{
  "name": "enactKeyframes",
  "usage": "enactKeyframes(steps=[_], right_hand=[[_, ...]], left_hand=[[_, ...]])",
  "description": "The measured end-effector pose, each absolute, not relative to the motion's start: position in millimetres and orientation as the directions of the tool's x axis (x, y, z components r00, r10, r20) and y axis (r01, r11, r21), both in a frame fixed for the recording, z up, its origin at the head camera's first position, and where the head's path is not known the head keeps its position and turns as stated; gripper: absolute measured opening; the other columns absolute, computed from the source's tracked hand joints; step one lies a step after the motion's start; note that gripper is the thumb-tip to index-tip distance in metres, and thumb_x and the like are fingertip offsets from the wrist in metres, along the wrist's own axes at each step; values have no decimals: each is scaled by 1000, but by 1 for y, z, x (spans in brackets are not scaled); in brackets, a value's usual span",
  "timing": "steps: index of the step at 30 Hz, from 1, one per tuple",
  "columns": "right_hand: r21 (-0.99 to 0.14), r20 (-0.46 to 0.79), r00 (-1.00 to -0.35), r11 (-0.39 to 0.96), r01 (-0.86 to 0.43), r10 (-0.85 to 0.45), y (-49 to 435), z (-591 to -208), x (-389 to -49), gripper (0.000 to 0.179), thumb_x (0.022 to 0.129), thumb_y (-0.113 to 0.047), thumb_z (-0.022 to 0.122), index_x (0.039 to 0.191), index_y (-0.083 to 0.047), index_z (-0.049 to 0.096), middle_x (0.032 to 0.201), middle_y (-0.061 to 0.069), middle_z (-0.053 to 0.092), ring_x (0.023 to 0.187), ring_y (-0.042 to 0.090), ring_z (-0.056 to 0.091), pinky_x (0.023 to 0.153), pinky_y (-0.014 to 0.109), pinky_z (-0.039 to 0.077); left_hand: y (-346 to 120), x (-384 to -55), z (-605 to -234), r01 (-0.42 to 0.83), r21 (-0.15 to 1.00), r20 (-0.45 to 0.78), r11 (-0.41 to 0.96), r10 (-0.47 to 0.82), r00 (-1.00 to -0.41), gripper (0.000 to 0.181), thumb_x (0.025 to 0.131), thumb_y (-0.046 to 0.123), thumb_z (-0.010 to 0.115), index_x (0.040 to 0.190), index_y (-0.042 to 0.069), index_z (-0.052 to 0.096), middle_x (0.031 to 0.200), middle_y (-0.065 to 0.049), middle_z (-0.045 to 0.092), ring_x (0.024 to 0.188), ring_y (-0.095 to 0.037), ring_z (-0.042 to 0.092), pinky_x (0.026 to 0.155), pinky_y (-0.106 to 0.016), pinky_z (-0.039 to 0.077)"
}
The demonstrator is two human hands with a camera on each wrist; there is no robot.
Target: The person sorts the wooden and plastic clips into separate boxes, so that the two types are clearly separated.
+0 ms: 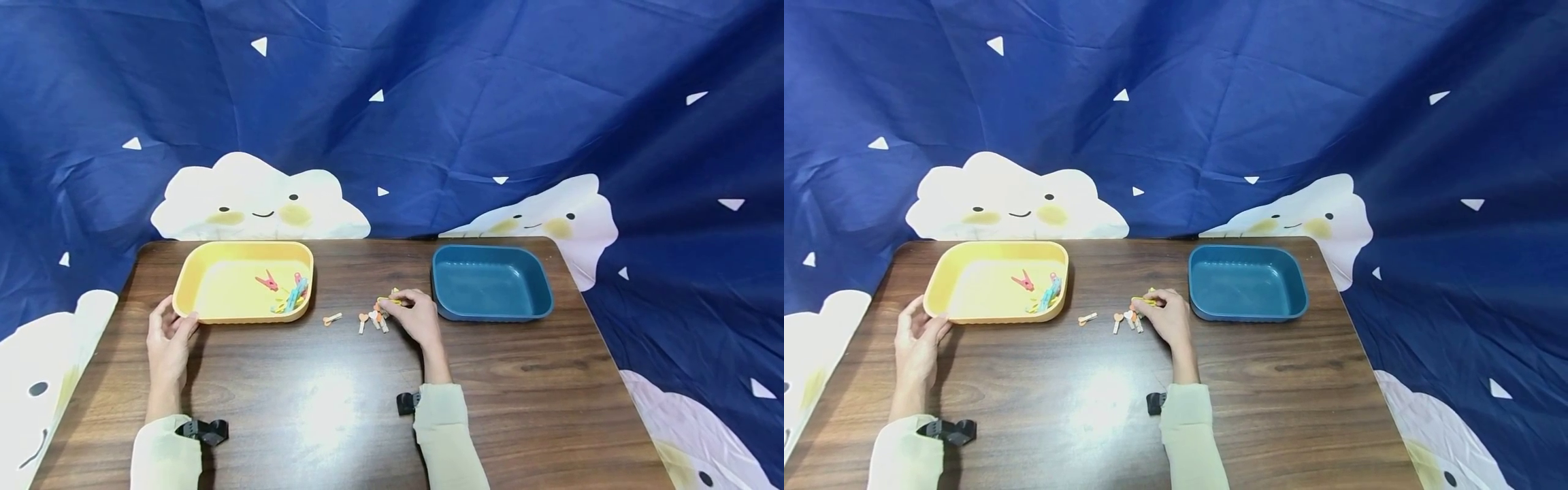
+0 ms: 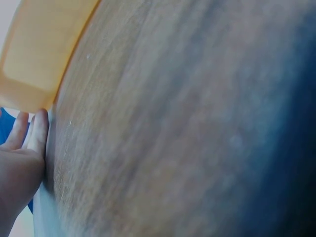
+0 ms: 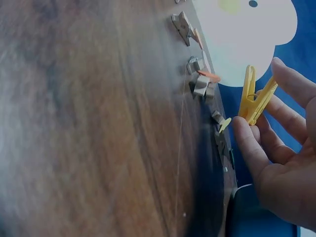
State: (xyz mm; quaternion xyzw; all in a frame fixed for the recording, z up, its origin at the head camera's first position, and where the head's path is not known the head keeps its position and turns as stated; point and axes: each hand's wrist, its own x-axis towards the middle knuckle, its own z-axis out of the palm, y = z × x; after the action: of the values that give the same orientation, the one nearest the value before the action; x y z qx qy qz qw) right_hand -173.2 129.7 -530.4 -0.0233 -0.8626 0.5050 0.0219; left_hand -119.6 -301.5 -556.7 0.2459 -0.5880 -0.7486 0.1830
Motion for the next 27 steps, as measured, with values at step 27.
enactKeyframes(steps=[27], right_hand=[[-869, 93, -996, 487, -86, -10, 96, -512, -179, 23, 83, -32, 85, 94, -13, 79, 99, 4, 69, 88, 21, 63, 84, 39, 48]], left_hand=[[-302, -119, -552, -52, 951, -215, -305, -532, -819, 57, 94, -4, 67, 142, 21, 51, 121, -2, 53, 93, -6, 60, 72, -14, 55]])
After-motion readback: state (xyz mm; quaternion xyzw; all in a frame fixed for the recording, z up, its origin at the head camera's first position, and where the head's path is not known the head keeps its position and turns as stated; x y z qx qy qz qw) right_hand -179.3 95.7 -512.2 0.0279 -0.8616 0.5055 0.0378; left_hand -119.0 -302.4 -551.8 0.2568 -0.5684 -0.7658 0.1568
